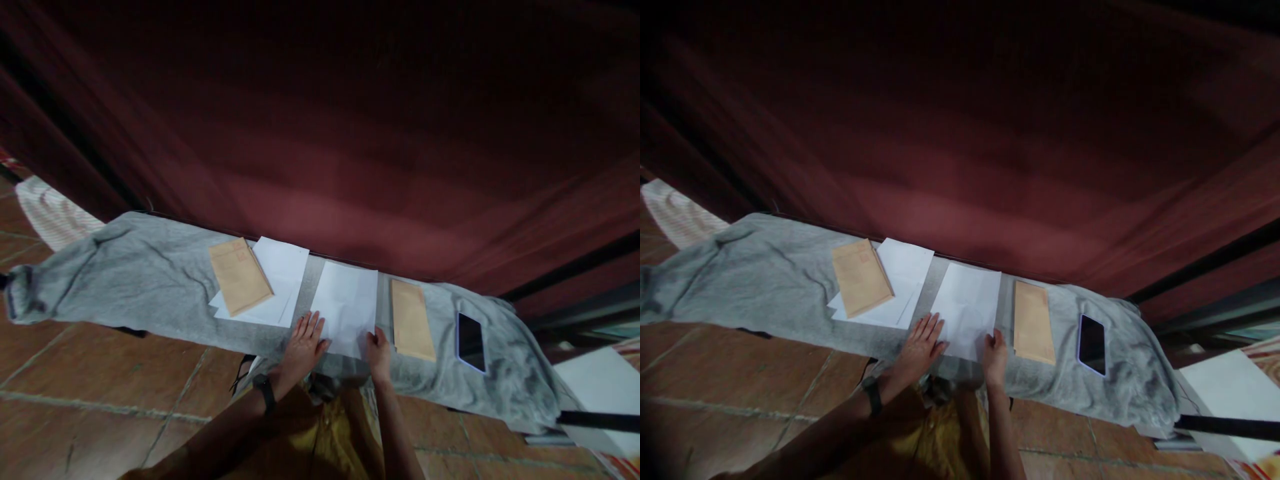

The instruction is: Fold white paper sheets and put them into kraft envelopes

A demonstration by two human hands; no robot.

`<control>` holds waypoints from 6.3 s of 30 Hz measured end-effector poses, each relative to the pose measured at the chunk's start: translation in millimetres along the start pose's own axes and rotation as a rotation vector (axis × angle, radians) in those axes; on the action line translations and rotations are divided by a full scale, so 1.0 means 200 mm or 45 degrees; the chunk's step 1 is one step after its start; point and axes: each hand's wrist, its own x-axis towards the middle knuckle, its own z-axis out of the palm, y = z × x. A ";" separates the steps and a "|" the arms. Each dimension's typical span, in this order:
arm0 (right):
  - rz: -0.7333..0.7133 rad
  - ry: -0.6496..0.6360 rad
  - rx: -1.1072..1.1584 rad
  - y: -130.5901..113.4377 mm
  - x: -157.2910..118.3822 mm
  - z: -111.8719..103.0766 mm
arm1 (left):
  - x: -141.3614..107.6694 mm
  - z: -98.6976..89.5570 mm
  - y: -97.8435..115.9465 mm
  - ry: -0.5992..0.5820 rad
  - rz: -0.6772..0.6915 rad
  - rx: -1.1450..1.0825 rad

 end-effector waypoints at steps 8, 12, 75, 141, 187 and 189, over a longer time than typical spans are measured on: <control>-0.015 -0.102 -0.546 0.04 -0.02 -0.08 | -0.05 -0.03 0.06 -0.076 0.022 -0.016; -0.172 0.026 -0.859 0.03 -0.06 -0.09 | -0.07 -0.06 0.09 -0.108 -0.022 -0.021; -0.484 0.062 -1.084 0.07 0.12 0.21 | 0.85 0.17 -0.21 -0.164 -0.320 0.120; -0.687 0.075 -1.085 0.12 -0.20 0.10 | 0.06 -0.04 0.02 -0.109 0.112 0.042; -0.761 0.012 -1.062 0.11 -0.31 0.08 | -0.02 -0.01 0.11 -0.072 0.040 0.112; -0.743 0.043 -1.106 0.14 -0.30 0.05 | -0.03 -0.02 0.08 -0.073 -0.022 0.129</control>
